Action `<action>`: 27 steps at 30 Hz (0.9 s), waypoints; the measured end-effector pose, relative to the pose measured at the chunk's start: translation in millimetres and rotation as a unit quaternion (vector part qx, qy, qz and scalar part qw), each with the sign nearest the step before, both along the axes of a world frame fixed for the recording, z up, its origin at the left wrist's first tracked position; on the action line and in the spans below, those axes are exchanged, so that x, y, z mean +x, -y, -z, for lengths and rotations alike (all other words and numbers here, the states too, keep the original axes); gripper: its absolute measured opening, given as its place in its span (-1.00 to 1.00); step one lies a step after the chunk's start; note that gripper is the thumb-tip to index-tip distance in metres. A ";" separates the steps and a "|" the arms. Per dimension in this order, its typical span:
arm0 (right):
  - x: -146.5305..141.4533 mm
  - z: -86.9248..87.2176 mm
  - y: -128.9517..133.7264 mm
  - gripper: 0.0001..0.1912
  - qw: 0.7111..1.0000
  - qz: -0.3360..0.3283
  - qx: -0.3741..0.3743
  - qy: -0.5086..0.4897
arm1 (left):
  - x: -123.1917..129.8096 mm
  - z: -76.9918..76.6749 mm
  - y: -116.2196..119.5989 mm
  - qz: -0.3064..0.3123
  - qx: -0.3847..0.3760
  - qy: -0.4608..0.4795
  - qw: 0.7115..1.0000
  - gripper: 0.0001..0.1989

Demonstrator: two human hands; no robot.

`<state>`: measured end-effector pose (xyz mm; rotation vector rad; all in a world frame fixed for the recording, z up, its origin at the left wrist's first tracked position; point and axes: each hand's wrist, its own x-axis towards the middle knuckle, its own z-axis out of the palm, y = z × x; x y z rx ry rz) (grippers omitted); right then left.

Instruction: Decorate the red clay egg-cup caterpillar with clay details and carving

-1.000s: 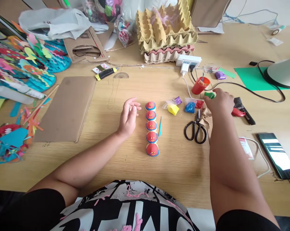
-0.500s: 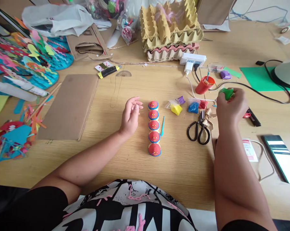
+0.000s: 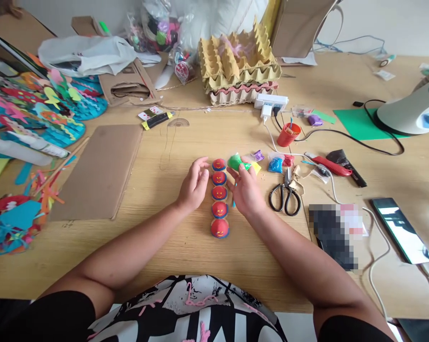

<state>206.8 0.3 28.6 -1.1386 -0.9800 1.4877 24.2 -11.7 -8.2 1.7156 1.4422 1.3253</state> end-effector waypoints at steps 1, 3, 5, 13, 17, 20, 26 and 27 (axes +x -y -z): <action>-3.0 -1.2 2.5 -0.49 1.000 0.005 -0.009 -0.022 | 0.2 -0.8 0.2 -0.004 -0.002 -0.002 1.000 -0.49; -6.8 -3.6 6.6 -0.50 0.997 0.012 -0.028 -0.065 | 0.7 -2.0 1.0 -0.012 -0.003 -0.002 1.000 -0.50; -9.7 -5.3 9.1 -0.51 0.993 0.016 -0.042 -0.108 | 1.3 -2.8 2.7 -0.017 0.000 -0.003 1.000 -0.50; -20.0 -2.5 -5.9 -0.58 0.977 -0.003 -0.060 -0.207 | 3.2 -1.5 6.0 -0.025 0.009 -0.038 0.999 -0.48; -18.6 -1.3 -21.7 -0.59 0.974 -0.035 -0.082 -0.210 | 3.7 2.5 3.6 -0.036 0.046 -0.044 0.997 -0.48; -18.3 -0.8 -26.2 -0.58 0.974 -0.056 -0.085 -0.204 | 3.3 4.3 2.2 -0.035 0.052 -0.047 0.997 -0.49; -14.5 -5.1 -24.4 -0.55 0.978 -0.092 -0.079 -0.171 | 1.6 5.2 0.8 -0.044 0.049 -0.036 0.997 -0.48; -11.5 -7.4 -23.9 -0.55 0.978 -0.097 -0.081 -0.164 | 1.5 5.2 0.7 -0.045 0.049 -0.034 0.997 -0.47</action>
